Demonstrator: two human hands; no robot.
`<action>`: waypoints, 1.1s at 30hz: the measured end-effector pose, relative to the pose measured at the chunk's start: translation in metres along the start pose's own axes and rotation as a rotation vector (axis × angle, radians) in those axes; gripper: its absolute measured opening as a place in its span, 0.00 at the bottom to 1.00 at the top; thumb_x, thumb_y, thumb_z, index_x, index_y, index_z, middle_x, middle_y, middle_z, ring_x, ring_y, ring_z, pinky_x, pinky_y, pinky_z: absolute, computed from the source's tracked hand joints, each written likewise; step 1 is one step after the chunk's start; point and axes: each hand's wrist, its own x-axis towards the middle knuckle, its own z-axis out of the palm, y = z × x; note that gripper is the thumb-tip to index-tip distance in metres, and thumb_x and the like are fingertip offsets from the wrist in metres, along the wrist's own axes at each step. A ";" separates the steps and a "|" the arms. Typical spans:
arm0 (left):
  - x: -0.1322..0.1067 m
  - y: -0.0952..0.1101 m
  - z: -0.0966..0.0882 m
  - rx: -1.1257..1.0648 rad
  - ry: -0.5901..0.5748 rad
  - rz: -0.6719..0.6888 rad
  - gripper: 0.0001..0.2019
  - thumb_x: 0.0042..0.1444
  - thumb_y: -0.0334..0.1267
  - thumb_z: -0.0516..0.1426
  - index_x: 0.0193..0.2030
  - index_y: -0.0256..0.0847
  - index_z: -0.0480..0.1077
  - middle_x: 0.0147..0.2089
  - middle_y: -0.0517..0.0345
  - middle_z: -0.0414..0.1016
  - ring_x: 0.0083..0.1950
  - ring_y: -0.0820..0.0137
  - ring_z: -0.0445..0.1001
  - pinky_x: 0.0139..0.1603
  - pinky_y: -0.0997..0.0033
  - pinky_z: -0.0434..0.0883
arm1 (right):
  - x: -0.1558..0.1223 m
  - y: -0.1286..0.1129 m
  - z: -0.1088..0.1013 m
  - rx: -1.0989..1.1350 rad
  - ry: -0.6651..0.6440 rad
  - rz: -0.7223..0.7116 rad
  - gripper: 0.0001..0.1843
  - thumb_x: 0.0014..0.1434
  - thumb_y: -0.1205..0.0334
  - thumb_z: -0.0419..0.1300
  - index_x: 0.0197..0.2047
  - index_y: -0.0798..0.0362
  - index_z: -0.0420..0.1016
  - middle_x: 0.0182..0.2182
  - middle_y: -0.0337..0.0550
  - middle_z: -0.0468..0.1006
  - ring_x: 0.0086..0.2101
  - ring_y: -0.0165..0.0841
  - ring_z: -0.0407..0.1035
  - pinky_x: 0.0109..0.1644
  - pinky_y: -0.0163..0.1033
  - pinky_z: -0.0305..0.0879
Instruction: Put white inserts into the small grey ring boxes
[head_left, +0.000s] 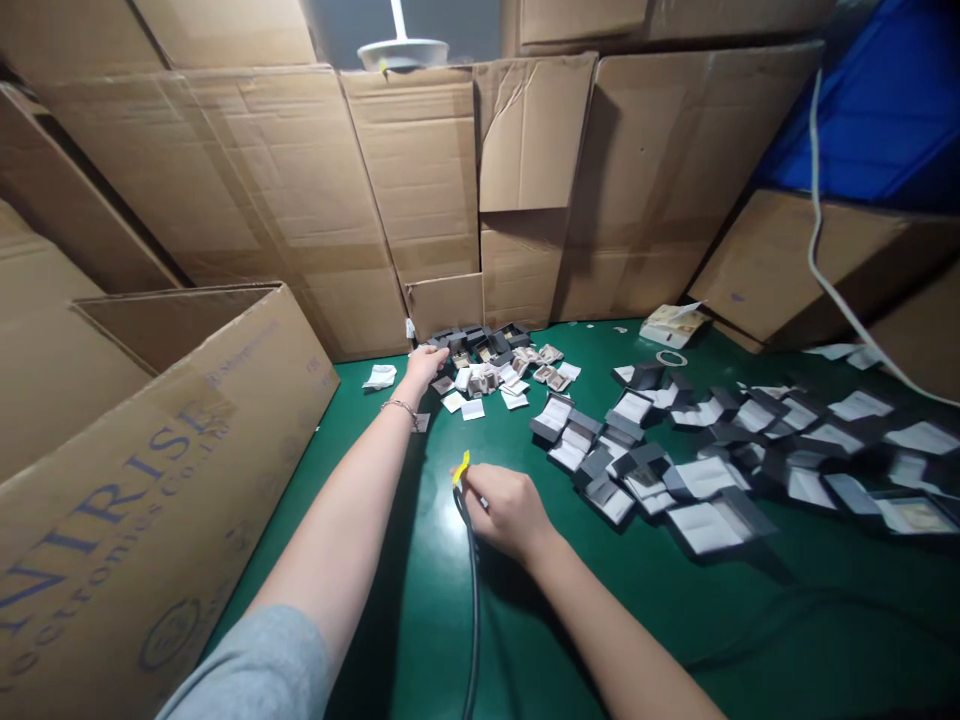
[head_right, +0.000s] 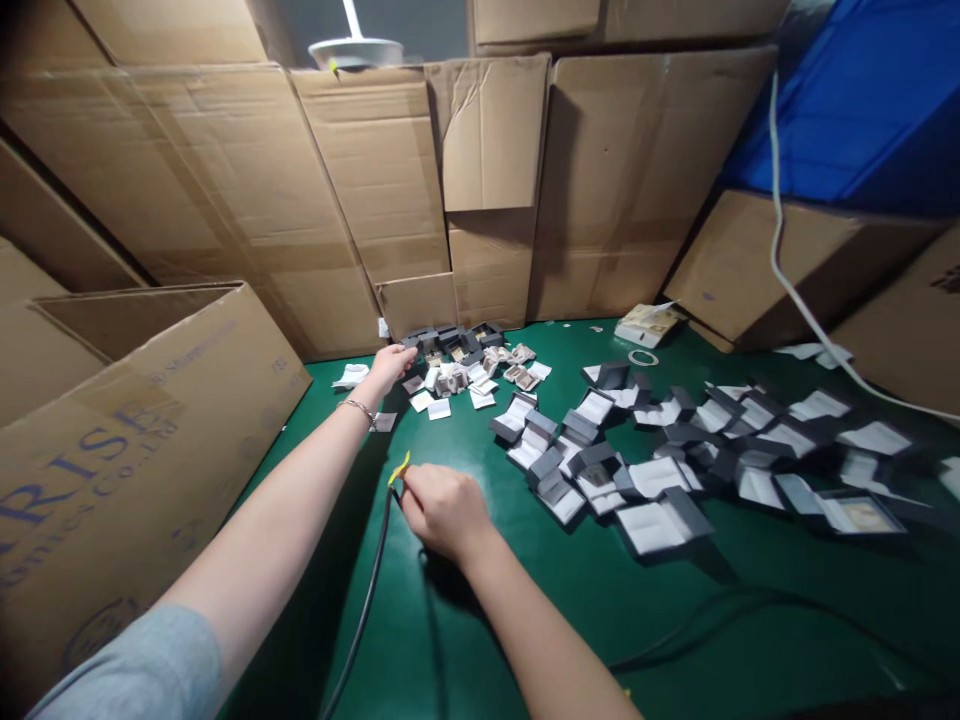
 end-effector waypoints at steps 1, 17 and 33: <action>-0.001 0.003 -0.005 -0.016 0.007 0.014 0.10 0.47 0.35 0.58 0.20 0.37 0.61 0.18 0.64 0.62 0.19 0.80 0.58 0.20 0.78 0.54 | 0.000 0.002 -0.001 0.034 0.019 0.029 0.13 0.57 0.68 0.47 0.32 0.52 0.73 0.25 0.42 0.76 0.26 0.29 0.69 0.31 0.33 0.63; -0.144 -0.033 0.022 -0.365 -0.209 -0.194 0.10 0.51 0.40 0.57 0.27 0.35 0.65 0.27 0.56 0.73 0.22 0.81 0.66 0.19 0.82 0.58 | 0.007 0.035 0.024 0.790 0.100 0.923 0.18 0.47 0.58 0.52 0.42 0.56 0.68 0.17 0.30 0.67 0.13 0.23 0.54 0.17 0.31 0.52; -0.126 -0.054 -0.026 0.192 0.065 0.343 0.12 0.53 0.37 0.52 0.40 0.38 0.73 0.46 0.51 0.71 0.50 0.67 0.68 0.52 0.68 0.65 | -0.005 0.055 0.043 0.460 0.075 0.750 0.19 0.47 0.62 0.53 0.44 0.53 0.68 0.31 0.38 0.73 0.22 0.27 0.63 0.28 0.37 0.65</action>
